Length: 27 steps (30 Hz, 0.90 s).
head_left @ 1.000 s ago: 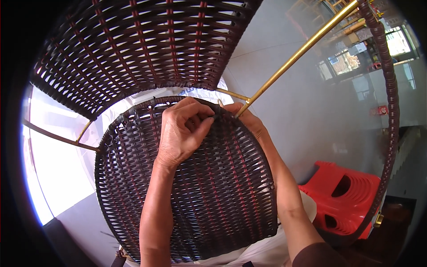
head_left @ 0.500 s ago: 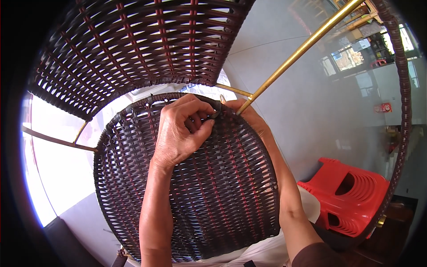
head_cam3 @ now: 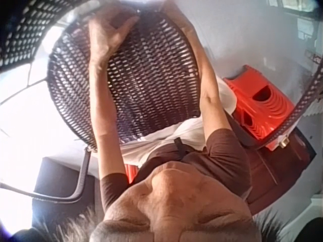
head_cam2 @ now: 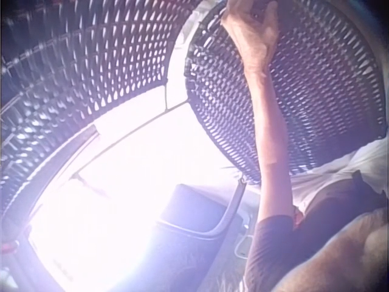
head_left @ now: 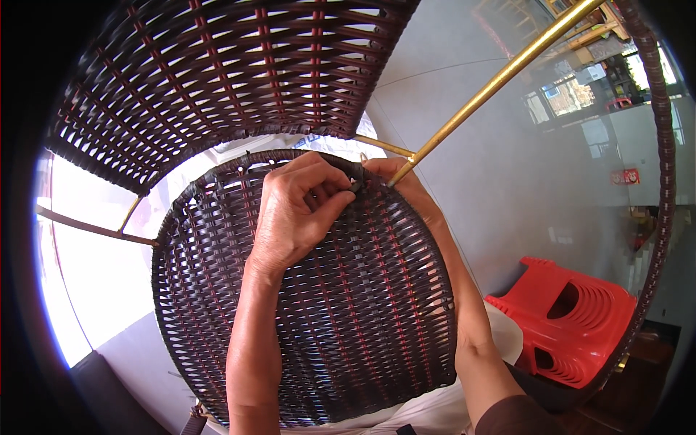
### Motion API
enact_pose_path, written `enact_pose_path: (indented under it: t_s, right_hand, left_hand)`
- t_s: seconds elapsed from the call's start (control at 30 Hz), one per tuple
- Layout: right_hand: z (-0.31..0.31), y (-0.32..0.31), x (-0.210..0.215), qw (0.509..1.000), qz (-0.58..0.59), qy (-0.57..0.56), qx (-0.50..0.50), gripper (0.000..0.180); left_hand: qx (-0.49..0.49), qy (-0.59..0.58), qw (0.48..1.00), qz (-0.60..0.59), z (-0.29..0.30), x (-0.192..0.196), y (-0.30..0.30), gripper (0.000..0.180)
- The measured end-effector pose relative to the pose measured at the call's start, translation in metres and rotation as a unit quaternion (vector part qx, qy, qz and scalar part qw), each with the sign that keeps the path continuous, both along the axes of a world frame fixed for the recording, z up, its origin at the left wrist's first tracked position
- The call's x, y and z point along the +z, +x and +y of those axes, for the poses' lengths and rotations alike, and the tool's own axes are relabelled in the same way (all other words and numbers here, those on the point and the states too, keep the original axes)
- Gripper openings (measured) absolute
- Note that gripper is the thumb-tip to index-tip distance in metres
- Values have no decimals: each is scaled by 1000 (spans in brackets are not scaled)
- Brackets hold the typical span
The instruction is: The person repairs the woven seat of a wicker chair by threading and securing synthetic rattan strands along the edge by hand, then lifts the chair and carries it across a room to place it near a pile of folded laundry.
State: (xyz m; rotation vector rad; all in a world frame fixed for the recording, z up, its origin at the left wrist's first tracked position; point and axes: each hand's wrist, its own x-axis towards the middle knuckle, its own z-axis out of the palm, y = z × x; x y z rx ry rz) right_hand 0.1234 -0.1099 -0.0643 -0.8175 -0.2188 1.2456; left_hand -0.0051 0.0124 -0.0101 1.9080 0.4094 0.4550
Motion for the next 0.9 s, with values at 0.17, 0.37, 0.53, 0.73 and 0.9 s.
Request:
enact_pose_path:
  t_s: [0.17, 0.37, 0.53, 0.73, 0.9]
  right_hand:
    - [4, -11, -4, 995, 87, 44, -13, 14]
    - [5, -9, -6, 989, 147, -6, -26, 11]
    - [-6, 6, -4, 998, 43, -33, 12, 18]
    - [8, -7, 6, 993, -102, -19, -55, 23]
    - [-5, -10, 5, 998, -28, 39, -43, 20]
  left_hand:
    - [2, 4, 1000, -12, -1, -4, -1, 14]
    - [31, 28, 999, -25, 2, -8, -1, 9]
    - [168, -157, 968, -106, -6, -6, 2, 10]
    - [291, -124, 923, -219, -2, -21, 2, 12]
    - [293, -137, 922, -214, -2, -20, 1, 12]
